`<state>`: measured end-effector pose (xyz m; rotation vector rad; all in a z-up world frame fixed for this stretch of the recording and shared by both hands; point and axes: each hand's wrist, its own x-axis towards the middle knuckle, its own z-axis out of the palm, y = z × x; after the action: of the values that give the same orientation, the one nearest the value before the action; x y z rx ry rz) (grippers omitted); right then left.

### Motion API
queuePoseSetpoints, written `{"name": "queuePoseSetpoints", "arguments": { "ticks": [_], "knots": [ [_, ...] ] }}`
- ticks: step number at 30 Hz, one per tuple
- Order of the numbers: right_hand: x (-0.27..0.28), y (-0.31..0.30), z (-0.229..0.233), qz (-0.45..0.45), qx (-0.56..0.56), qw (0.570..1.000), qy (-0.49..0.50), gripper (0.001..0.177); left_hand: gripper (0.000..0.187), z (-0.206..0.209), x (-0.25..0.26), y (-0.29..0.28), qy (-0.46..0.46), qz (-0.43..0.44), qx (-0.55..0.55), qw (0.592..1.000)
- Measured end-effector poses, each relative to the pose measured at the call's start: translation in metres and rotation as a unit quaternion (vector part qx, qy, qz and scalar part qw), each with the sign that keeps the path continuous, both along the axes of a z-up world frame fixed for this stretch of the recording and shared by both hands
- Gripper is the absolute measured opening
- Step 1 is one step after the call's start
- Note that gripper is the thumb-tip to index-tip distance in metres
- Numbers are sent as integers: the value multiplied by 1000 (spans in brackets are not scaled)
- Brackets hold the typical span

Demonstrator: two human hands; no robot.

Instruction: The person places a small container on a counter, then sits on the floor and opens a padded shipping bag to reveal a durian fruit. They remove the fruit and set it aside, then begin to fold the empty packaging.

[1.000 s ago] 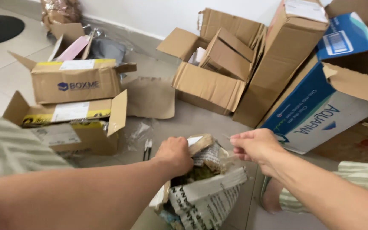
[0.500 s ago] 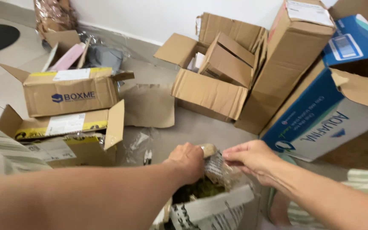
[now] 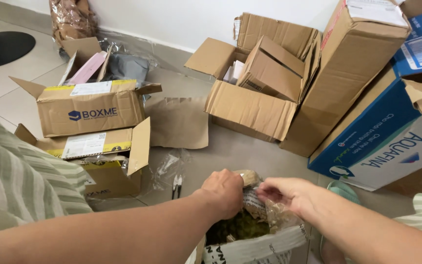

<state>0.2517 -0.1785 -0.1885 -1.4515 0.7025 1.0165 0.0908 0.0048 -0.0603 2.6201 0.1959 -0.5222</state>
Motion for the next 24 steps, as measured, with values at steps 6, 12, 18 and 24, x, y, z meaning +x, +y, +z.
{"name": "queuePoseSetpoints", "arguments": {
  "ticks": [6, 12, 18, 24],
  "knots": [
    [14, 0, -18, 22, -7, 999, 35, 5, 21, -2, -2, 2, -18, 0, -10, 1000],
    [21, 5, -29, 2, -5, 1000, 17, 6, 24, 4, -3, 4, -16, 9, -14, 1000],
    [24, -15, 20, -68, -37, 997, 27, 6, 24, 1, -3, 13, 13, 87, -50, 995],
    [3, 5, 47, -59, -36, 997, 32, 7, 31, -16, -7, 25, -1, 125, -65, 990]
  ]
}}
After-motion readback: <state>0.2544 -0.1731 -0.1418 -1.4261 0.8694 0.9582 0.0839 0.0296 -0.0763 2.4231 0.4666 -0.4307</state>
